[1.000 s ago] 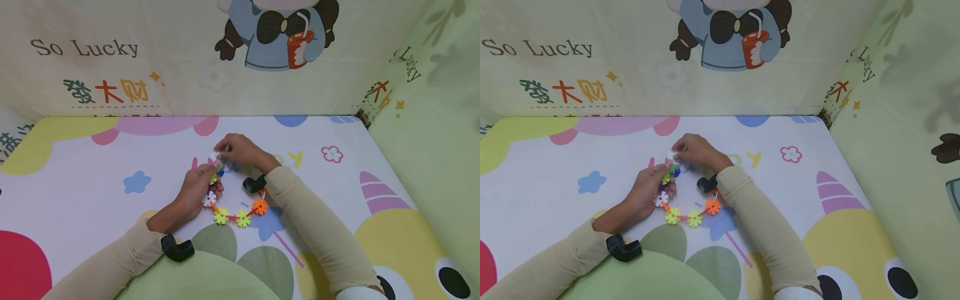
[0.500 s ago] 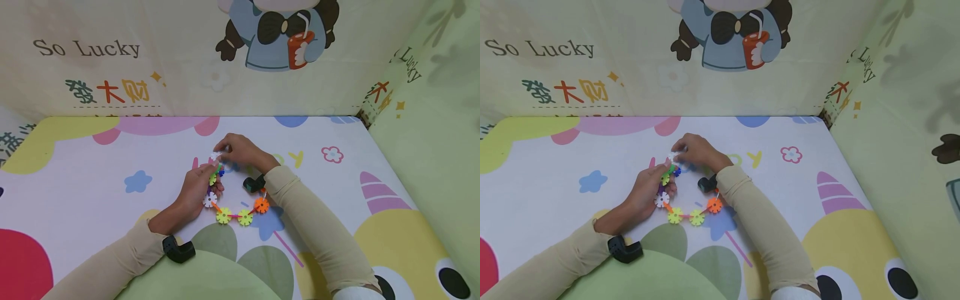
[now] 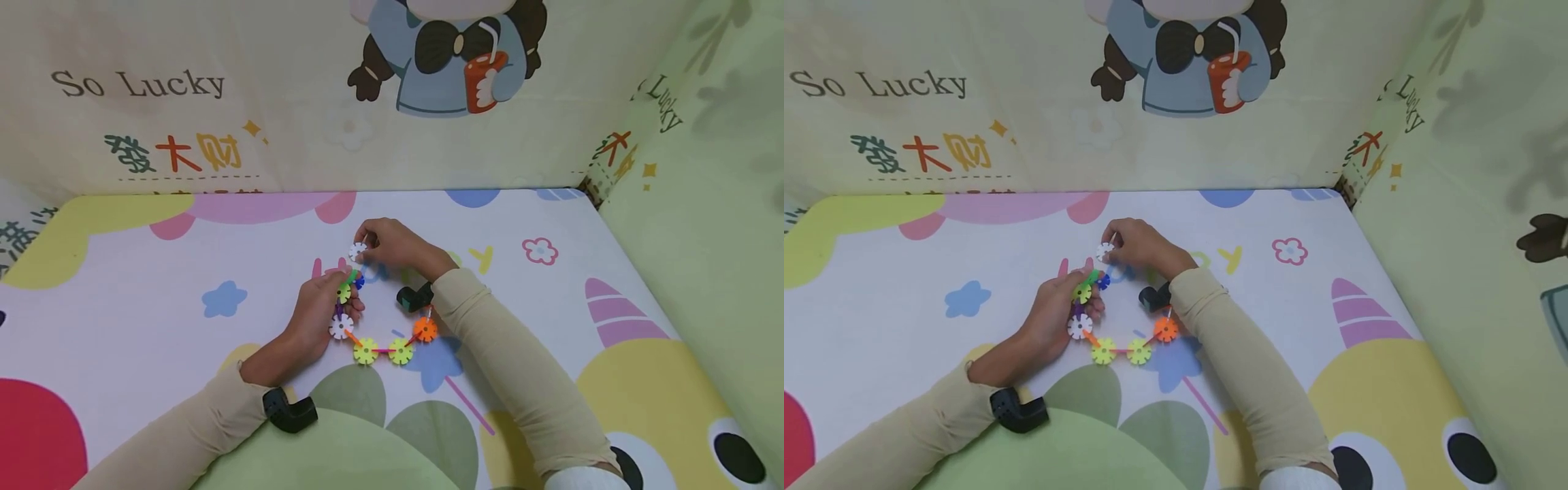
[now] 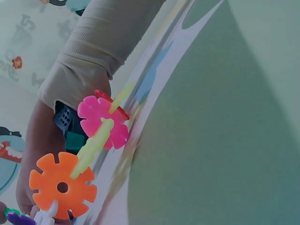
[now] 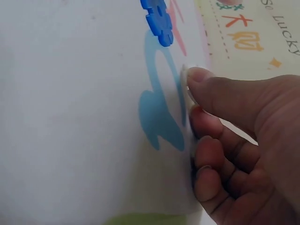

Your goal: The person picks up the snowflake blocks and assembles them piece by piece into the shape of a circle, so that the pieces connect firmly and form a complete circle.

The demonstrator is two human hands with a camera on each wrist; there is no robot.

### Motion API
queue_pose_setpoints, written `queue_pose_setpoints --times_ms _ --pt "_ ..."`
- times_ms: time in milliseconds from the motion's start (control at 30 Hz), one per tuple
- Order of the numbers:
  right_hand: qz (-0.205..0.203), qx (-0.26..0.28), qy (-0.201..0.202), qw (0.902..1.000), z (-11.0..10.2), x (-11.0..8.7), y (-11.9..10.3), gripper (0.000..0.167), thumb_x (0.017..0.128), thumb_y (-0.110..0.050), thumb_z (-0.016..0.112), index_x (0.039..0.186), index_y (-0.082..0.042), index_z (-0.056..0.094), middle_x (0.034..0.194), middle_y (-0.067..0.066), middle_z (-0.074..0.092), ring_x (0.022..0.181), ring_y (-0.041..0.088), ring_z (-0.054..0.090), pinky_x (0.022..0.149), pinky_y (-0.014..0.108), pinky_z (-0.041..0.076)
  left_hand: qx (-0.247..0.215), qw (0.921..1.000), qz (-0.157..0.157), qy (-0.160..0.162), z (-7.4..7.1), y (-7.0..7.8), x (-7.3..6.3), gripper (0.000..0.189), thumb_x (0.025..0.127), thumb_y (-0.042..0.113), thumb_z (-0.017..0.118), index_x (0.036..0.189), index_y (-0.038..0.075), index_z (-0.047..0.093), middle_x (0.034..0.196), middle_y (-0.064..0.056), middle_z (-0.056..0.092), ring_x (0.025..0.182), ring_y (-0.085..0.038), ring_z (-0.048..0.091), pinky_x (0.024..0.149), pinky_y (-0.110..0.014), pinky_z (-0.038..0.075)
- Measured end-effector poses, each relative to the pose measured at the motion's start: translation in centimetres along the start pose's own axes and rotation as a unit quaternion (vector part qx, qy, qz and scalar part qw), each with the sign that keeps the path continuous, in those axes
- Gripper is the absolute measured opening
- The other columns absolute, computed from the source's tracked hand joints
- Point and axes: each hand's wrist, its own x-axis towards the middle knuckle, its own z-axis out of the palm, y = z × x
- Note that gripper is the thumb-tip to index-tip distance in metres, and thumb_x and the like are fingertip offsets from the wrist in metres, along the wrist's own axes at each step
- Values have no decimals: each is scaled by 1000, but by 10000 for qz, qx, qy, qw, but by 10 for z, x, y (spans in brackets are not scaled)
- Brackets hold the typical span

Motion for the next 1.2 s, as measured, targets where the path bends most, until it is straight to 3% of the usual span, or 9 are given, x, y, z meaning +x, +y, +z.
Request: queue_pose_setpoints --times_ms 300,600,900,1200 --pt "-258 -345 88 9990 -9 -5 0 19 94 -11 64 111 -8 72 95 2 68 85 17 56 77 27 47 -59 9999 17 -119 0 -1 2 40 102 30 49 101 -9 55 71 -11 61 56 -16 59 60 -26 56" --pt "-430 134 697 9966 -19 -18 1 18 93 -13 65 109 -8 73 83 1 68 72 16 58 63 27 45 -59 9997 108 -192 -1 -2 2 41 103 30 48 107 -9 57 74 -11 61 57 -16 60 61 -26 56" --pt "-414 718 167 9964 -25 -36 2 16 91 -8 65 104 -5 74 80 5 68 67 16 50 57 25 39 -12 9994 215 -253 0 -2 3 44 102 32 50 98 -12 56 73 -12 62 57 -16 60 61 -25 56" --pt "-363 1379 26 9898 -23 -42 6 18 92 -12 66 108 -6 72 83 8 70 69 26 58 54 27 41 -9 9995 193 -259 -1 -3 2 44 102 32 49 98 -11 56 72 -12 62 57 -16 60 61 -25 55"
